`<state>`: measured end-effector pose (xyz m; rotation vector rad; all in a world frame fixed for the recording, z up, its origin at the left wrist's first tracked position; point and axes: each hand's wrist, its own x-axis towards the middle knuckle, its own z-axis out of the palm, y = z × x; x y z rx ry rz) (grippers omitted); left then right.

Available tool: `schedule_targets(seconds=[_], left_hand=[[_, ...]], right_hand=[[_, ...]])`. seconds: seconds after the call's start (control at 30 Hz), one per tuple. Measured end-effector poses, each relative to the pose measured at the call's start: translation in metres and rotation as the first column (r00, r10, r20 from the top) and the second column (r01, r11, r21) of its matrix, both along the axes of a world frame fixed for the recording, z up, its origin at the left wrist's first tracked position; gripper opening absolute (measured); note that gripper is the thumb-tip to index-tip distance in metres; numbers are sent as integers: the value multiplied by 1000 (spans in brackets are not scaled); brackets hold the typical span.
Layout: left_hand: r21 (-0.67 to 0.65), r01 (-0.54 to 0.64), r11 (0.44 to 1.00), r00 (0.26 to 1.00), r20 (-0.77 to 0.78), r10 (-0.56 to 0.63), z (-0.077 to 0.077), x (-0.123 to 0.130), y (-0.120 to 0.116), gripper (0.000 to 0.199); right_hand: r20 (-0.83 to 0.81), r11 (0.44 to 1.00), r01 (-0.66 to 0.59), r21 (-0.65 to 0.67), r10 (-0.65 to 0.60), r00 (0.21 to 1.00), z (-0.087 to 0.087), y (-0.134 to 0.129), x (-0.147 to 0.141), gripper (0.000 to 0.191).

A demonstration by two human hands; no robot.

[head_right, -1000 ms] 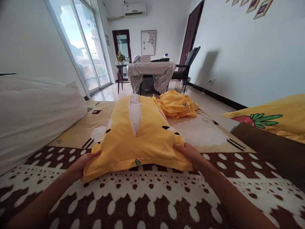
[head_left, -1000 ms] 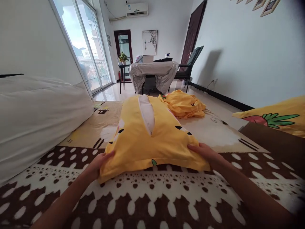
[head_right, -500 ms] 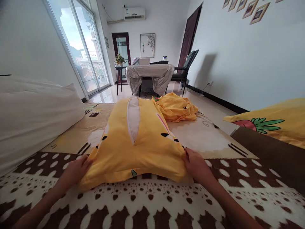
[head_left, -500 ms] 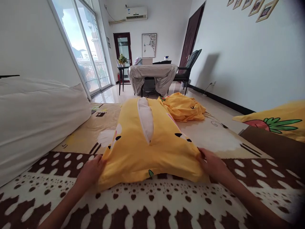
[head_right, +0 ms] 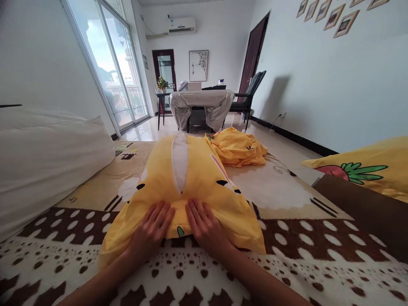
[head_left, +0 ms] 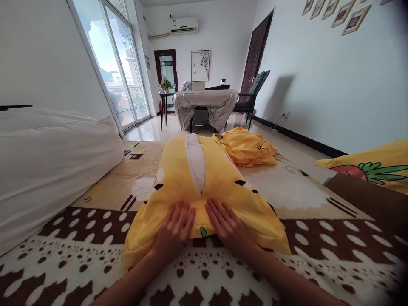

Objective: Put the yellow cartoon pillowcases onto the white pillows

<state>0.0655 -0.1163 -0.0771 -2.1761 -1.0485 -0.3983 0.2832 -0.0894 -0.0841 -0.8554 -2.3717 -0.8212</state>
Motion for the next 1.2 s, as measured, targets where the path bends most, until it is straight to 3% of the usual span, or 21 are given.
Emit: schedule_targets(seconds=[0.17, 0.27, 0.33, 0.43, 0.5, 0.57, 0.67, 0.73, 0.83, 0.93, 1.07, 1.13, 1.2], left_hand=[[-187, 103, 977, 995, 33, -99, -9, -5, 0, 38], [-231, 112, 966, 993, -6, -117, -17, -8, -8, 40], [-228, 71, 971, 995, -47, -84, -24, -14, -15, 41], [-247, -106, 963, 992, -93, 85, -29, -31, -27, 42], [-325, -258, 910, 966, -87, 243, -25, -43, -34, 39], [-450, -354, 820, 930, -77, 359, -15, -53, -40, 35], [-603, -351, 717, 920, -77, 385, 2, -64, -47, 30], [-631, -334, 700, 928, -89, 362, 7, -70, -50, 32], [-604, -325, 728, 940, -123, 317, 3, -80, -51, 38], [-568, -209, 796, 978, -109, 179, 2, -96, -52, 28], [-380, -6, 925, 1000, -31, -7, 28, -120, -62, 23], [-234, 34, 972, 999, 24, -29, 42, -129, -71, 24], [-153, 45, 987, 995, 93, -31, 46, -133, -80, 28]], right_hand=[[37, 997, -49, -57, 51, 998, -13, -1, 2, 39], [69, 998, -43, -50, 46, 997, -17, -12, 4, 40], [83, 999, -41, -17, 42, 996, -19, -18, 11, 39], [96, 1000, -2, 29, 0, 995, -20, -23, 33, 38], [102, 998, 49, 40, -53, 993, -19, -22, 50, 39], [96, 993, 100, 68, -106, 990, -19, -19, 66, 38], [79, 986, 117, 122, -127, 989, -21, -19, 87, 34], [91, 988, 98, 119, -109, 990, -23, -23, 98, 33], [103, 985, 162, 56, -167, 981, -26, -32, 109, 30], [143, 964, 264, -10, -260, 955, -23, -37, 114, 28], [158, 957, 290, 15, -289, 944, 0, -44, 119, 30], [117, 947, 320, 6, -319, 941, 15, -51, 122, 27], [69, 940, 341, -15, -339, 938, 23, -59, 126, 25]])
